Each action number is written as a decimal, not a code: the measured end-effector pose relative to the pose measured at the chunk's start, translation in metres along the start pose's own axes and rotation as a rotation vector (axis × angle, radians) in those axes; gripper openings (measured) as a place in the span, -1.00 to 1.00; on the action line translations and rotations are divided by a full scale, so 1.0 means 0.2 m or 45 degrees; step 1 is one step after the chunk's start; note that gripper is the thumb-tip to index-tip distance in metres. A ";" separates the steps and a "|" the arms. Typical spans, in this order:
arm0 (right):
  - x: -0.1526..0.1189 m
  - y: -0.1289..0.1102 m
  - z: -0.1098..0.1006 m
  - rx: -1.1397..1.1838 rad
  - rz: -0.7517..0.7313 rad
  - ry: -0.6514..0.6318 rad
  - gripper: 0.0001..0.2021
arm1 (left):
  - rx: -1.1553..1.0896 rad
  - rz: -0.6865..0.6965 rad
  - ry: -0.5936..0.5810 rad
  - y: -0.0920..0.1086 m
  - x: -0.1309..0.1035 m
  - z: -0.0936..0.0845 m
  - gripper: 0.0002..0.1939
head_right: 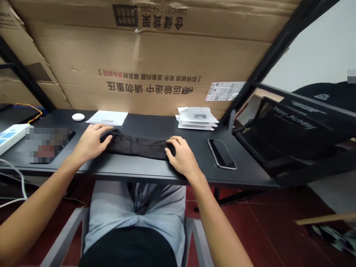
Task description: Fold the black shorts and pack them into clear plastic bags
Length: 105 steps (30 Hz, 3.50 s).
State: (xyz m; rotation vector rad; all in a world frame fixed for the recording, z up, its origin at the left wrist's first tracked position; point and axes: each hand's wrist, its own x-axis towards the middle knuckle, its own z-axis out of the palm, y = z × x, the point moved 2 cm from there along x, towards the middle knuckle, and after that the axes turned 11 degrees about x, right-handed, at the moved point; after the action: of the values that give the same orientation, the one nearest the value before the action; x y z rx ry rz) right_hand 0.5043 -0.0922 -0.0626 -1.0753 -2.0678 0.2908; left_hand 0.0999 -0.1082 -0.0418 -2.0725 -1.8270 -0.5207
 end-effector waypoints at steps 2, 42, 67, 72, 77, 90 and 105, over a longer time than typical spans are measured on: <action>0.04 0.05 0.00 0.013 -0.014 -0.041 -0.64 | 0.009 0.081 -0.096 0.02 0.06 0.01 -0.55; -0.20 -0.08 -0.26 0.299 -0.202 -0.322 -0.80 | -0.080 0.106 -0.315 0.08 -0.19 -0.15 -0.44; 0.53 0.16 -0.08 -0.004 -0.006 -0.563 -0.80 | -0.135 0.236 -0.346 0.24 0.62 0.12 -0.71; 0.59 0.18 -0.05 -0.223 0.106 -0.568 -0.82 | -0.099 0.113 -0.343 0.24 0.64 0.19 -0.69; 0.56 0.16 -0.03 -0.387 0.268 -0.188 -0.51 | -0.043 0.094 -0.219 0.29 0.58 0.15 -0.56; 0.20 0.06 0.09 -0.238 0.140 -0.725 -0.14 | -0.030 0.390 -0.651 0.42 0.21 0.25 -0.02; 0.51 0.59 -0.43 -0.791 0.102 -0.125 -0.28 | -0.161 0.406 -0.347 0.38 0.02 0.01 -0.17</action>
State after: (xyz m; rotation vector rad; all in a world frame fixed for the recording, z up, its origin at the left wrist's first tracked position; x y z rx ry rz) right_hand 0.6021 0.0485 -0.0110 -1.5306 -2.2674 -0.2913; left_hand 0.1753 -0.1129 -0.0424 -2.5660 -1.5815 -0.2858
